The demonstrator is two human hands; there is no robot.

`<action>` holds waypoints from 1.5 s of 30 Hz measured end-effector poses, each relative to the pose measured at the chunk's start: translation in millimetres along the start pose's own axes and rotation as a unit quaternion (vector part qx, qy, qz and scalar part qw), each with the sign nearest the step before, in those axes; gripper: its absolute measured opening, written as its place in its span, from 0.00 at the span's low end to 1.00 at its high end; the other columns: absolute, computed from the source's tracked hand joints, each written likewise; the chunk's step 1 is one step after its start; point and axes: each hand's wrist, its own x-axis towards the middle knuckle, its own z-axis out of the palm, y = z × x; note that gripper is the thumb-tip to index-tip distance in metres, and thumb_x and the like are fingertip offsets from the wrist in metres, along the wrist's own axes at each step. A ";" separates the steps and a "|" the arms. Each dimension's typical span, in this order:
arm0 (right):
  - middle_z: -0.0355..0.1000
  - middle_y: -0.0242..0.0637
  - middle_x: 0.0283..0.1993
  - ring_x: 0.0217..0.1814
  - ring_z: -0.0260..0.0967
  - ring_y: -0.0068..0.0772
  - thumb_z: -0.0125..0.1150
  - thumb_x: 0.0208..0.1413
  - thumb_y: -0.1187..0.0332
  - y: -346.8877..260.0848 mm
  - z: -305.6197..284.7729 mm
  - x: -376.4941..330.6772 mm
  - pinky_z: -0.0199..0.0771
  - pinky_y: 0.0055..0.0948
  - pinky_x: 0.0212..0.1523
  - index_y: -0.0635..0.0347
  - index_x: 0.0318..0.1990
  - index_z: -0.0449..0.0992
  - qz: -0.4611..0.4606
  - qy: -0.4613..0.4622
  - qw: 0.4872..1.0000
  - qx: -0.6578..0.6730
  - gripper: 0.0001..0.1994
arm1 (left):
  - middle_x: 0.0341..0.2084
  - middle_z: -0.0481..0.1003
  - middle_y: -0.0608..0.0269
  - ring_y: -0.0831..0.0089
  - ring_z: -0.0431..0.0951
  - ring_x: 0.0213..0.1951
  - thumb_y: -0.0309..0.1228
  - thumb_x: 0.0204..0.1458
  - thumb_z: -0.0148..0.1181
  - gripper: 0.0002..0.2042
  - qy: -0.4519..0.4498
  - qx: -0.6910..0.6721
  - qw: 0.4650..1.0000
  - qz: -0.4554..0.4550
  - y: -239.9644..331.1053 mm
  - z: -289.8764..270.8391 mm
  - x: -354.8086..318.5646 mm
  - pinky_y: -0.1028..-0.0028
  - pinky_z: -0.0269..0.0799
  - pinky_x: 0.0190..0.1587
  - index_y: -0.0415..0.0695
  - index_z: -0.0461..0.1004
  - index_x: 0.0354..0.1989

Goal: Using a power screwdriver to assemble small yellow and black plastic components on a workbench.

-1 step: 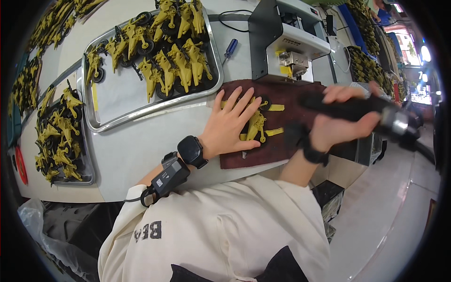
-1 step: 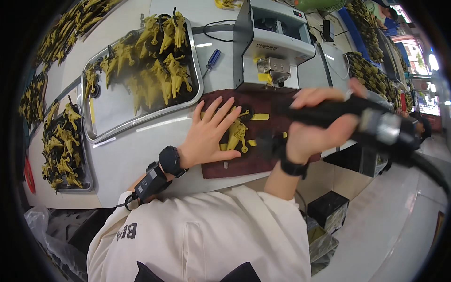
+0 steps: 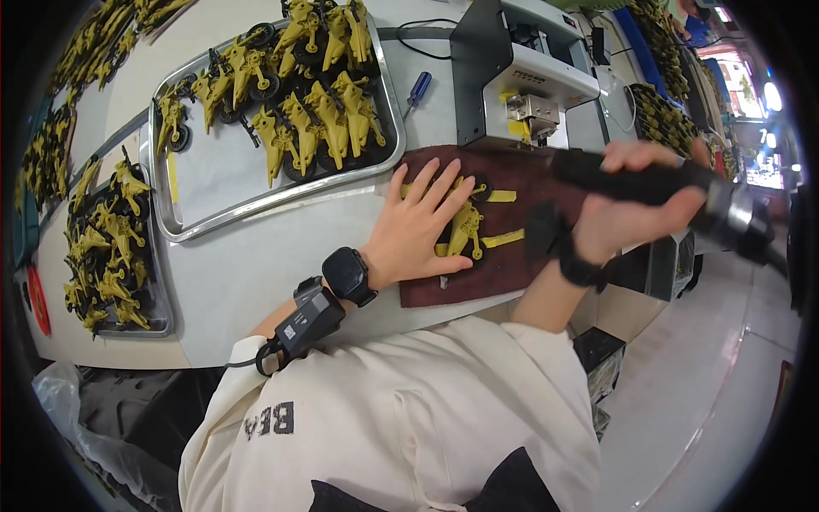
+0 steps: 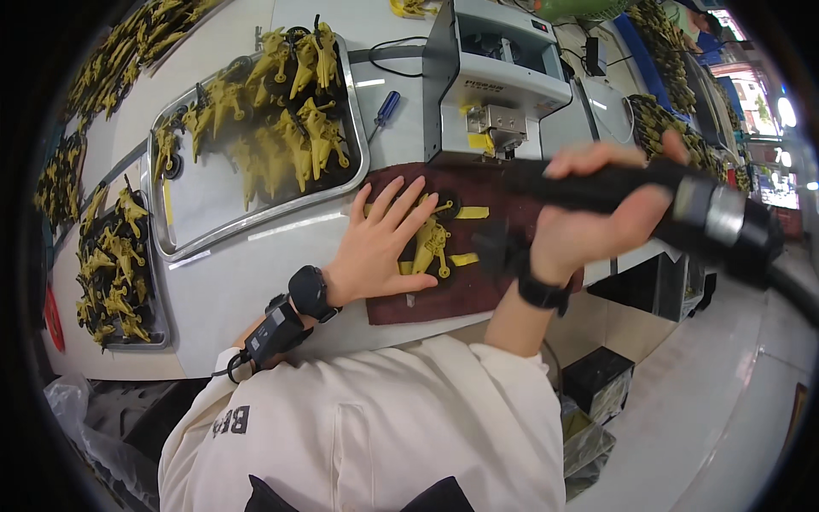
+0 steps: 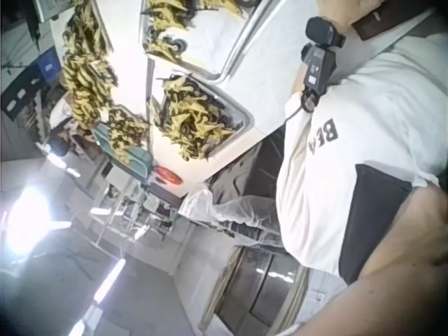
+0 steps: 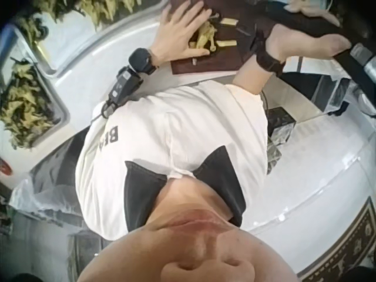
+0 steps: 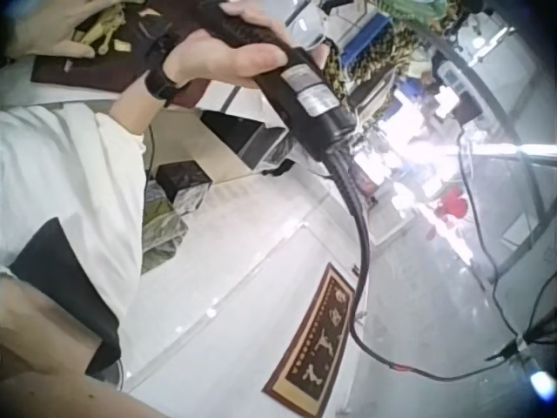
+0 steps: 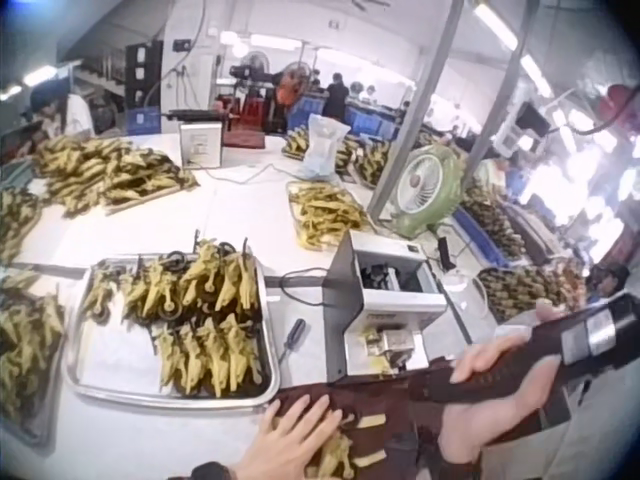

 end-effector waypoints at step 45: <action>0.67 0.37 0.18 0.16 0.64 0.28 0.56 0.52 0.59 31.4 15.9 29.0 0.67 0.27 0.20 0.69 0.45 0.62 -0.006 -0.025 0.992 -0.126 0.22 | 0.60 0.57 0.56 0.54 0.51 0.63 0.52 0.35 0.63 0.43 0.018 -0.053 0.998 0.009 -5.2 3.2 3.0 0.50 0.39 0.63 0.46 0.56 0.61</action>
